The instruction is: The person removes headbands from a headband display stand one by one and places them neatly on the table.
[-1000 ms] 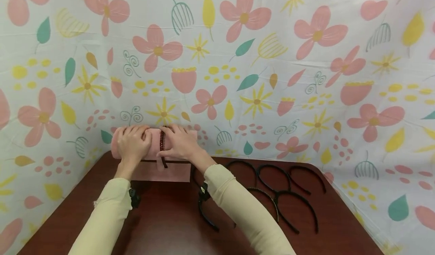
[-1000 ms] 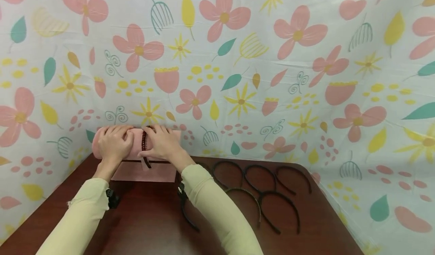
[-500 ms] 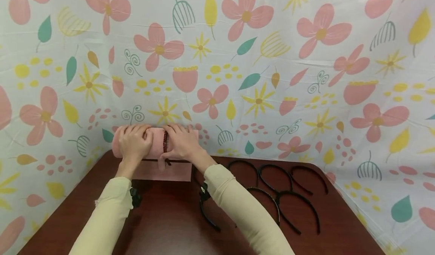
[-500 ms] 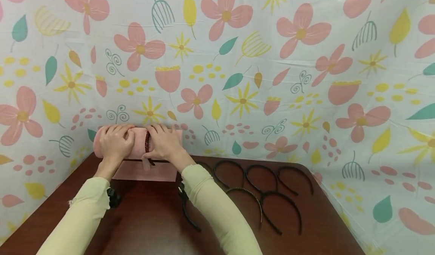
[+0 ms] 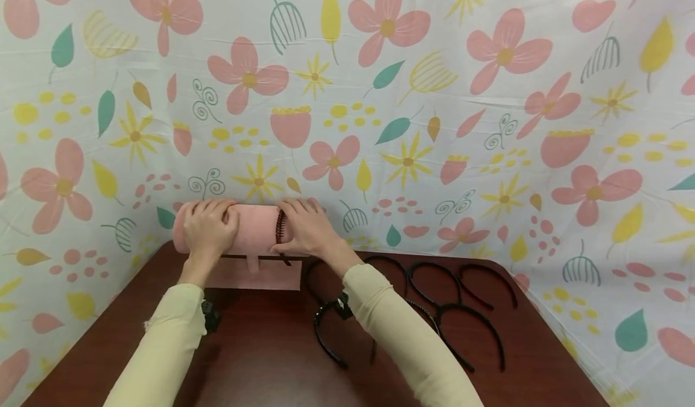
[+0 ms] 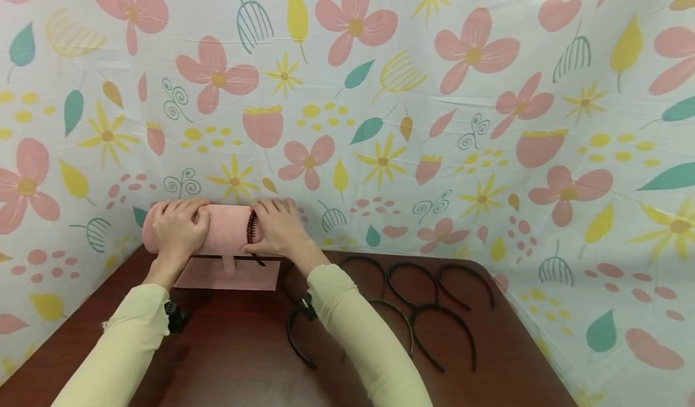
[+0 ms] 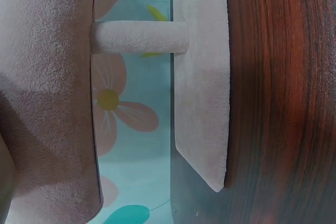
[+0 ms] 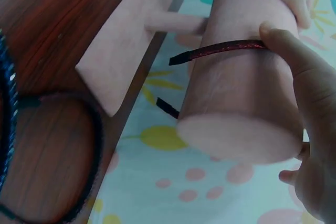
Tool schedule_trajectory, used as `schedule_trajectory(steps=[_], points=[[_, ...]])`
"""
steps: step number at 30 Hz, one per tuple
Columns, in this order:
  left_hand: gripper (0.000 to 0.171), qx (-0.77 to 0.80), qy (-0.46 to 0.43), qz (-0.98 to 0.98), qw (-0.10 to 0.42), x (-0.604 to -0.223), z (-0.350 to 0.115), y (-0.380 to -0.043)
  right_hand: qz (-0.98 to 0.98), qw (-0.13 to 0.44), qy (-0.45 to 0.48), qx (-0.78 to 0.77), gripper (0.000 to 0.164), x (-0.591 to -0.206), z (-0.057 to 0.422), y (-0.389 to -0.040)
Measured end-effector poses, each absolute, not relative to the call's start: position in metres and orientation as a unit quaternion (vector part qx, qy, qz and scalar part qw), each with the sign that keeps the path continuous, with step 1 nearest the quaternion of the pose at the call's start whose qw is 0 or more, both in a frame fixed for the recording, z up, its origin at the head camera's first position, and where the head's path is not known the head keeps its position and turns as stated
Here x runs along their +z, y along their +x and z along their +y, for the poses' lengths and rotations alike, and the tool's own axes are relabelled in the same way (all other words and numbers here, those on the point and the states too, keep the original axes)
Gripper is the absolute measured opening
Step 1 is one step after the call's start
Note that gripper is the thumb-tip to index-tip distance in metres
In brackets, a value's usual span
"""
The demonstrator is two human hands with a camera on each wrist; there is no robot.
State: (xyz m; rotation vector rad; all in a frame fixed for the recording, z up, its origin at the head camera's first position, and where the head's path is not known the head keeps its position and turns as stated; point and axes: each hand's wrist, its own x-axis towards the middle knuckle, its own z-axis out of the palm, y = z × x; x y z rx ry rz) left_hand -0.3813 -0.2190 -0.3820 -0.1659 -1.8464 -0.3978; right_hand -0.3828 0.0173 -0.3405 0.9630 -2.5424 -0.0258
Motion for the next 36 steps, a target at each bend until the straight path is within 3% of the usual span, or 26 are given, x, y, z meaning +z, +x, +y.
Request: schedule_trajectory(steps=[16, 36], points=[[0.035, -0.173, -0.067, -0.791, 0.583, -0.383, -0.219, -0.382, -0.899, 0.233, 0.367, 0.041, 0.100, -0.351, 0.062, -0.387], [0.034, -0.177, -0.072, -0.795, 0.576, -0.384, -0.219, -0.381, -0.921, 0.199, 0.331, 0.056, 0.096, -0.363, 0.136, -0.367]])
